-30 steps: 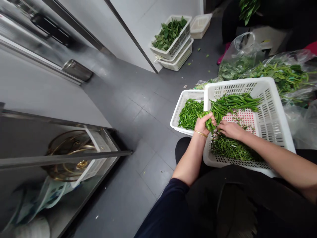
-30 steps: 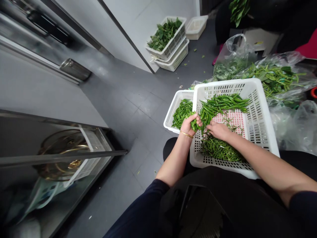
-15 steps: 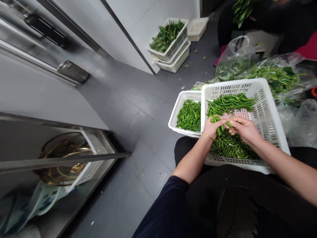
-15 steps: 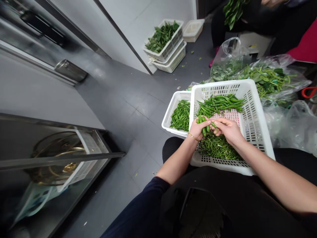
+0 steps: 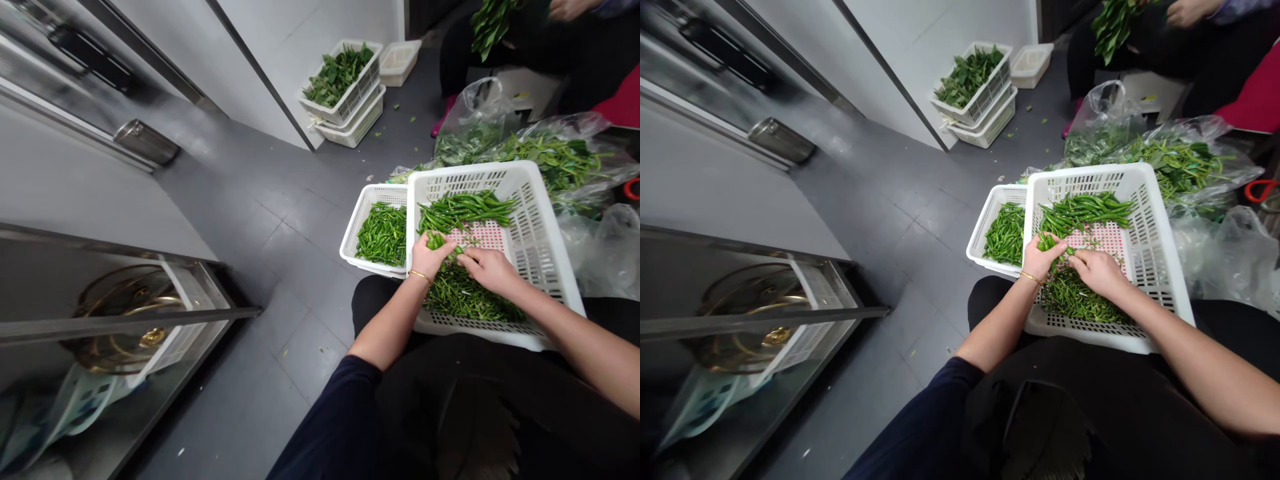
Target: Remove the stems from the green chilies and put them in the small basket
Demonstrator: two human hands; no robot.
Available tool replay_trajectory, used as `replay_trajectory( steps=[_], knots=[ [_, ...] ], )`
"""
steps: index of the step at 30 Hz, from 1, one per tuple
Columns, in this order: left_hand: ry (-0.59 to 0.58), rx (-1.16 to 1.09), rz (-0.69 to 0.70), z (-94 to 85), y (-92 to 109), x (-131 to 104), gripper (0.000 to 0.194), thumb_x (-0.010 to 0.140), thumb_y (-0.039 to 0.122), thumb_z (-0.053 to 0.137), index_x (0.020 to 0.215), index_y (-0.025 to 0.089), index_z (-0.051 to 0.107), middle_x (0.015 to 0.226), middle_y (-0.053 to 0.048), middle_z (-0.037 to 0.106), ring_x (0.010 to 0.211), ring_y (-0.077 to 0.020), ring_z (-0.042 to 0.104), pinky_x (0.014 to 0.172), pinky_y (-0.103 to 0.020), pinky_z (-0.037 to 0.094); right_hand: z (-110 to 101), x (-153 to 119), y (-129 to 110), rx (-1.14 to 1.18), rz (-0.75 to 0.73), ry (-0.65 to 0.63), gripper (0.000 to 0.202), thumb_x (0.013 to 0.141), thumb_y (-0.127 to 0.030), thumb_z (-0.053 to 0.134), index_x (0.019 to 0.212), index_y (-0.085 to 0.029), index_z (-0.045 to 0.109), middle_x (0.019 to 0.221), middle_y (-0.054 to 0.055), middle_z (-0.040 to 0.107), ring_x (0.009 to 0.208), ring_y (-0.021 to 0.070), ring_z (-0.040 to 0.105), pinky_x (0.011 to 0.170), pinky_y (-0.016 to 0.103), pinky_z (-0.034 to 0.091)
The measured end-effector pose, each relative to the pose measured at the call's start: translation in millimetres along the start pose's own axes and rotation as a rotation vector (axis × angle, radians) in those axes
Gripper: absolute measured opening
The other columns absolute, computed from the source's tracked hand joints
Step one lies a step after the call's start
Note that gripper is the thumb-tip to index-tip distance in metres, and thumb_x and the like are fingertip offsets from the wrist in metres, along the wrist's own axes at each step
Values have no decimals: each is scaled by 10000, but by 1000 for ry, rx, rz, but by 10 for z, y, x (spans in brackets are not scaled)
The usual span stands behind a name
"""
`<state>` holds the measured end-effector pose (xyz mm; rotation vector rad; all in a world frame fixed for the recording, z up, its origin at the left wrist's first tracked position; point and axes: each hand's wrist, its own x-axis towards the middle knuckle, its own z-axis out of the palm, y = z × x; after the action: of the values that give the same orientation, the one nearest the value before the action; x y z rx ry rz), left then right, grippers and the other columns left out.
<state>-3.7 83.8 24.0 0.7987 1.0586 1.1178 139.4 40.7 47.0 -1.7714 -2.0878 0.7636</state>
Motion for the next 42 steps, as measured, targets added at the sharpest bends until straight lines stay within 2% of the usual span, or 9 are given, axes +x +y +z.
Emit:
replay_trajectory(
  steps=[3, 5, 8, 13, 17, 22, 28, 34, 42],
  knots=[
    [-131, -107, -153, -57, 67, 2, 383, 479, 300, 809, 713, 137, 553, 623, 18, 585, 556, -77, 530, 601, -230, 442, -59, 12, -88, -19, -254, -54, 409, 892, -436, 321, 642, -202, 546, 651, 46, 599, 623, 159, 532, 619, 273, 382],
    [-226, -186, -236, -138, 157, 23, 358, 501, 298, 798, 702, 135, 551, 600, 10, 587, 516, -82, 527, 559, -236, 437, -164, 29, -35, 23, -350, -295, 443, 903, -464, 300, 670, -208, 575, 642, 33, 603, 615, 154, 541, 627, 270, 391],
    [-218, -327, -214, -307, 329, 85, 303, 544, 280, 771, 684, 140, 540, 668, -17, 634, 565, -108, 581, 569, -243, 454, -241, 150, 139, -96, -162, -610, 544, 852, -619, 314, 683, -210, 631, 598, 33, 611, 556, 166, 548, 574, 282, 395],
    [-117, -457, -210, -479, 477, 169, 249, 598, 222, 729, 741, 145, 541, 883, -62, 679, 943, -244, 644, 779, -344, 500, 226, 611, 169, -275, 209, -381, 648, 818, -681, 275, 755, -185, 686, 802, 126, 676, 731, 246, 621, 625, 331, 425],
    [-68, -406, -206, -443, 453, 181, 289, 588, 209, 739, 801, 142, 554, 812, -55, 675, 858, -228, 660, 787, -380, 504, 678, 898, 46, -180, 317, -313, 479, 816, -553, 405, 729, -163, 668, 796, 136, 677, 797, 257, 631, 644, 321, 435],
    [-46, -273, -234, -388, 345, 201, 416, 492, 313, 809, 772, 130, 560, 578, 12, 586, 527, -114, 579, 602, -283, 490, 520, 688, 345, 206, 363, -367, 357, 829, -468, 412, 681, -190, 581, 437, -8, 522, 419, 139, 515, 484, 257, 395],
    [-207, 10, -284, -209, 128, 121, 395, 512, 376, 804, 711, 122, 577, 513, 21, 545, 427, -68, 485, 459, -218, 398, -68, -15, 316, 389, 175, -252, 368, 854, -514, 409, 666, -209, 494, 428, -44, 439, 411, 112, 429, 453, 238, 325],
    [-319, -106, -484, -52, -40, -25, 421, 472, 329, 814, 749, 124, 571, 610, 8, 573, 496, -79, 523, 468, -214, 405, -160, -220, -24, 93, -249, -53, 349, 900, -363, 373, 587, -210, 347, 538, -22, 418, 512, 114, 415, 542, 258, 306],
    [-389, -234, -357, -149, 109, 22, 403, 455, 131, 744, 813, 153, 561, 604, 61, 531, 495, -51, 499, 513, -188, 401, -224, -147, -143, -71, -571, -312, 330, 926, -315, 329, 642, -199, 452, 594, 5, 487, 538, 121, 447, 557, 264, 299]
  ],
)
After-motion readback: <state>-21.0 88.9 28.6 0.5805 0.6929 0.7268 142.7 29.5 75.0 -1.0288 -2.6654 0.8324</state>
